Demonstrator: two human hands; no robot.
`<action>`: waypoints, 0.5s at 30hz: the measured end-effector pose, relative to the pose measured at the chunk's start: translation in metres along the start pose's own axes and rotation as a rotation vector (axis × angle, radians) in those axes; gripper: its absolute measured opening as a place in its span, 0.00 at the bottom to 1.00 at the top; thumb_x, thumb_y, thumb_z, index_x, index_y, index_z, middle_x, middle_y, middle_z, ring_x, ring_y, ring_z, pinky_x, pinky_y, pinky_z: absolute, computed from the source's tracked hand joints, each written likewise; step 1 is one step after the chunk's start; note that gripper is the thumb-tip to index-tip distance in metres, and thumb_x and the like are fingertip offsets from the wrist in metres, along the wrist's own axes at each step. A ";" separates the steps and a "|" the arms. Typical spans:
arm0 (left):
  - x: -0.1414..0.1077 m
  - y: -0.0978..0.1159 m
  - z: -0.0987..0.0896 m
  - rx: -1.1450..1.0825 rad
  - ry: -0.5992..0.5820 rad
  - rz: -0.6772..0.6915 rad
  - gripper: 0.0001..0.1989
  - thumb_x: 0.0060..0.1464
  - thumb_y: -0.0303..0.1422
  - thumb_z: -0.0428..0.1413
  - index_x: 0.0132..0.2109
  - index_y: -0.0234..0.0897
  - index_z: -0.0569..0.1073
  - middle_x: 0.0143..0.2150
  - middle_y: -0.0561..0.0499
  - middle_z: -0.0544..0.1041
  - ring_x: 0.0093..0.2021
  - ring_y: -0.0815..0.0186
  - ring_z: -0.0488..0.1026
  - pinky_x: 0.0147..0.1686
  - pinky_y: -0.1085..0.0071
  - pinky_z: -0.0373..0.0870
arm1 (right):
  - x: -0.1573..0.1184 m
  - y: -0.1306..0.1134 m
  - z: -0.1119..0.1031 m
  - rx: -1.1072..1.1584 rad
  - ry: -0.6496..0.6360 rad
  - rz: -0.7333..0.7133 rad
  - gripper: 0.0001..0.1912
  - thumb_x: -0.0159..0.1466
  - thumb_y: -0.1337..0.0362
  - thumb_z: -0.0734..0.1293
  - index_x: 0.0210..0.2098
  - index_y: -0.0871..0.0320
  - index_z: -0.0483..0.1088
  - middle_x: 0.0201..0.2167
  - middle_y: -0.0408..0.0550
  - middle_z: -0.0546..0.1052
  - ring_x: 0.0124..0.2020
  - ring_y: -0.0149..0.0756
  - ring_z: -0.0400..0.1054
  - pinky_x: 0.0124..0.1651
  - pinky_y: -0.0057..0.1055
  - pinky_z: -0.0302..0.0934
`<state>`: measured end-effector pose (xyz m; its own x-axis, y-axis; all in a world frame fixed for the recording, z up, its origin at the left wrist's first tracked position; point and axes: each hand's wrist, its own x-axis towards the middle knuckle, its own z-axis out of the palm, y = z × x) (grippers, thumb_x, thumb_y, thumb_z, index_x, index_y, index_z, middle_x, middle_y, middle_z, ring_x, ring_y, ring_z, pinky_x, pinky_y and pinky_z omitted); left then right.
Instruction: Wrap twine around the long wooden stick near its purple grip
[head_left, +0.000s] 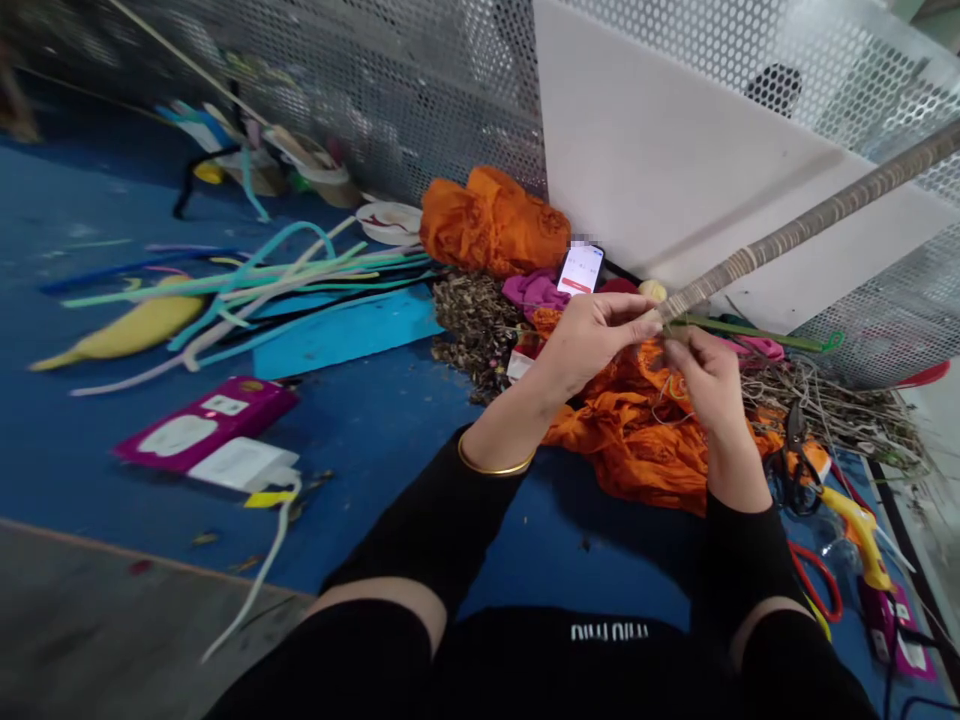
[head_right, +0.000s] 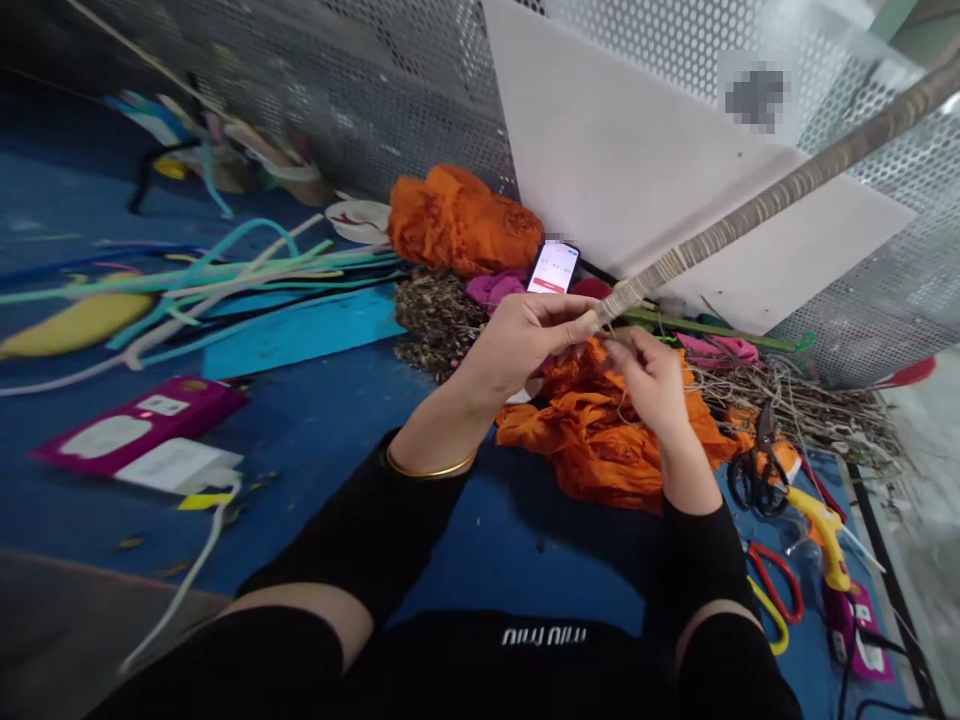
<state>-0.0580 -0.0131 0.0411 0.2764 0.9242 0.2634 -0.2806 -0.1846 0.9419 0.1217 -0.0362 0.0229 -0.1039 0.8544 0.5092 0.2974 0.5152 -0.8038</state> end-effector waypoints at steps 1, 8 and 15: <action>0.000 0.000 0.000 0.013 0.010 0.001 0.27 0.45 0.48 0.73 0.45 0.30 0.85 0.30 0.50 0.79 0.28 0.71 0.69 0.30 0.73 0.66 | -0.001 -0.002 -0.003 -0.071 0.046 -0.017 0.17 0.70 0.50 0.68 0.32 0.55 0.76 0.27 0.42 0.77 0.30 0.32 0.72 0.40 0.32 0.70; 0.004 -0.008 0.004 -0.060 -0.056 0.014 0.24 0.48 0.48 0.72 0.42 0.30 0.84 0.32 0.50 0.79 0.26 0.75 0.66 0.29 0.74 0.65 | -0.003 -0.010 0.006 0.169 0.285 -0.384 0.17 0.71 0.53 0.67 0.28 0.53 0.73 0.37 0.47 0.77 0.48 0.41 0.76 0.57 0.46 0.71; 0.007 -0.018 0.004 -0.212 -0.116 -0.190 0.24 0.40 0.42 0.76 0.41 0.30 0.83 0.29 0.52 0.76 0.23 0.77 0.62 0.23 0.77 0.59 | 0.000 -0.015 0.012 0.541 0.234 -0.156 0.23 0.70 0.51 0.69 0.24 0.55 0.62 0.18 0.33 0.51 0.15 0.22 0.44 0.23 0.26 0.53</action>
<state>-0.0475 -0.0050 0.0264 0.4419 0.8889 0.1206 -0.3961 0.0727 0.9153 0.1058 -0.0431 0.0308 0.1219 0.7600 0.6384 -0.2352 0.6470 -0.7253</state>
